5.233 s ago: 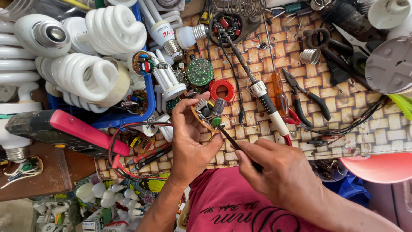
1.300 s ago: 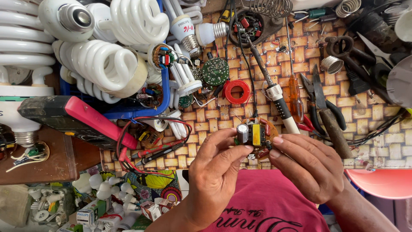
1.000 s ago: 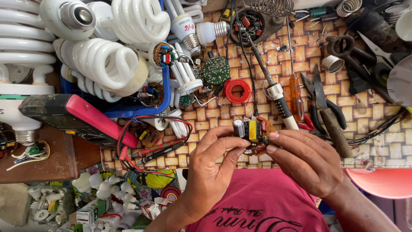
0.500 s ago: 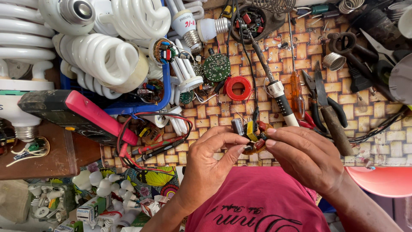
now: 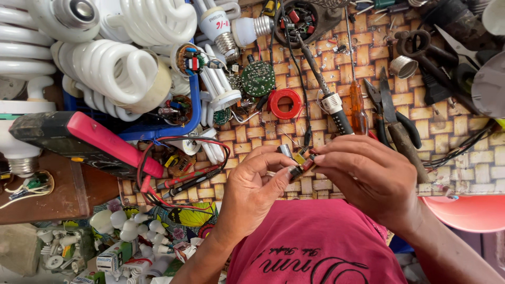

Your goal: The person uses a soldering iron to work on a small green circuit board, repeatedly applying heat to various points. They also use a screwdriver to adjust components on the board. The workspace is cluttered with CFL bulbs and tools.

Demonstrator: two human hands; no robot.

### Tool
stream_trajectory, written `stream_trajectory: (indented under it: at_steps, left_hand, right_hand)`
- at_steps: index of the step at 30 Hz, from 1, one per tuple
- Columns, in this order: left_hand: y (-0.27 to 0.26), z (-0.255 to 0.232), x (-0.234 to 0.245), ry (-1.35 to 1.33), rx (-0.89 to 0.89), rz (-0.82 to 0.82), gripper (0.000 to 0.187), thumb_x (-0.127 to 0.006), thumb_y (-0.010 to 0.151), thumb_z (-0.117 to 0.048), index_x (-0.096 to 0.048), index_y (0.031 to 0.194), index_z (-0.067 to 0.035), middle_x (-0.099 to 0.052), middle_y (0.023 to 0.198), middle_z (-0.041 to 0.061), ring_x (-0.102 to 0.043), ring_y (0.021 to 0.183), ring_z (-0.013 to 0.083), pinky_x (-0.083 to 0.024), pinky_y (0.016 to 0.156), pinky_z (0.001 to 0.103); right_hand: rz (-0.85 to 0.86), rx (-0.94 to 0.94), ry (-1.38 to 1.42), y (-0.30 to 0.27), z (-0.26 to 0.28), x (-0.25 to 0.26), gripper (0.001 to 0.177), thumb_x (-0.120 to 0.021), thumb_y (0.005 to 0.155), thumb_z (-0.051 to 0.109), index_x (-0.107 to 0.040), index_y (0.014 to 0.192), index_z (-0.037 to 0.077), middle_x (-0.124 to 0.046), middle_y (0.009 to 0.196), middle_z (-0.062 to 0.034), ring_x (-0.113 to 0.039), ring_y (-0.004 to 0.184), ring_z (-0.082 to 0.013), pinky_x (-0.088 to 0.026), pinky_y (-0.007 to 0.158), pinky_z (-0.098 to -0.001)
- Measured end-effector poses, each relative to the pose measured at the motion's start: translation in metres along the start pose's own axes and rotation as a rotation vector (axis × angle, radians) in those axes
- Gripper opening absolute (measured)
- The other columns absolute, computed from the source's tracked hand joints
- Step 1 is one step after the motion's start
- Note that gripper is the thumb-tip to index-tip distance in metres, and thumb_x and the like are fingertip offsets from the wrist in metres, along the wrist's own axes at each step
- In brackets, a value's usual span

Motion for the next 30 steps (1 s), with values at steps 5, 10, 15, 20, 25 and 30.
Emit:
stream_trajectory:
  at_steps: [5,10,15,20,25,30]
  left_hand:
    - [0.004,0.009,-0.006,-0.329,0.052,0.039,0.009,-0.069,0.089,-0.004,-0.070,0.096,-0.007,-0.059,0.130,0.017,-0.060,0.073,0.0096,-0.053,0.051,0.019]
    - [0.004,0.035,-0.017,-0.634,0.226,0.073,0.015,-0.069,0.088,-0.008,-0.067,0.103,-0.006,-0.067,0.126,0.023,-0.069,0.085,0.0214,-0.059,0.057,0.028]
    - [0.003,0.033,-0.021,-0.696,0.258,0.068,0.023,-0.071,0.088,-0.009,-0.068,0.111,-0.005,-0.072,0.113,0.013,-0.069,0.084,0.0194,-0.060,0.062,0.032]
    - [0.002,0.029,-0.019,-0.706,0.167,0.064,0.020,-0.069,0.090,-0.009,-0.069,0.109,-0.004,-0.068,0.124,0.020,-0.070,0.093,0.0237,-0.062,0.062,0.030]
    - [0.001,0.013,-0.016,-0.631,0.053,0.026,0.017,-0.071,0.089,-0.009,-0.070,0.106,-0.005,-0.066,0.124,0.020,-0.068,0.092,0.0215,-0.062,0.063,0.031]
    - [0.000,-0.007,-0.010,-0.495,-0.114,0.004,0.012,-0.068,0.092,-0.008,-0.070,0.104,-0.006,-0.064,0.120,0.015,-0.063,0.112,0.0210,-0.056,0.093,0.032]
  right_hand:
    - [0.050,-0.076,0.087,-0.001,-0.014,-0.002,0.014,-0.070,0.087,0.006,-0.069,0.100,0.001,-0.073,0.097,-0.0134,-0.072,0.088,-0.0239,-0.058,0.082,-0.0317]
    - [0.010,-0.152,0.136,0.001,-0.018,-0.001,0.018,-0.076,0.083,0.006,-0.071,0.099,-0.001,-0.072,0.093,-0.0112,-0.072,0.084,-0.0211,-0.059,0.081,-0.0283]
    - [0.017,-0.238,0.158,0.000,-0.025,-0.003,0.019,-0.075,0.083,0.005,-0.071,0.101,-0.001,-0.074,0.096,-0.0100,-0.072,0.088,-0.0189,-0.059,0.083,-0.0265]
    - [0.044,-0.238,0.150,-0.002,-0.028,-0.005,0.015,-0.066,0.091,0.003,-0.070,0.104,0.000,-0.074,0.098,-0.0114,-0.073,0.091,-0.0210,-0.058,0.083,-0.0276]
    - [0.041,-0.244,0.112,-0.001,-0.026,-0.005,0.015,-0.067,0.090,0.003,-0.070,0.105,0.001,-0.073,0.099,-0.0115,-0.073,0.092,-0.0203,-0.056,0.085,-0.0278]
    - [0.029,-0.252,0.095,0.001,-0.023,-0.004,0.015,-0.070,0.089,0.003,-0.070,0.104,0.002,-0.074,0.101,-0.0113,-0.073,0.094,-0.0201,-0.057,0.088,-0.0285]
Point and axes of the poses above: each hand's wrist, its own y-axis towards the middle knuckle, its own x-axis out of the back of the hand, z = x × y, the point moved 10 cm from there along y, towards the middle knuckle
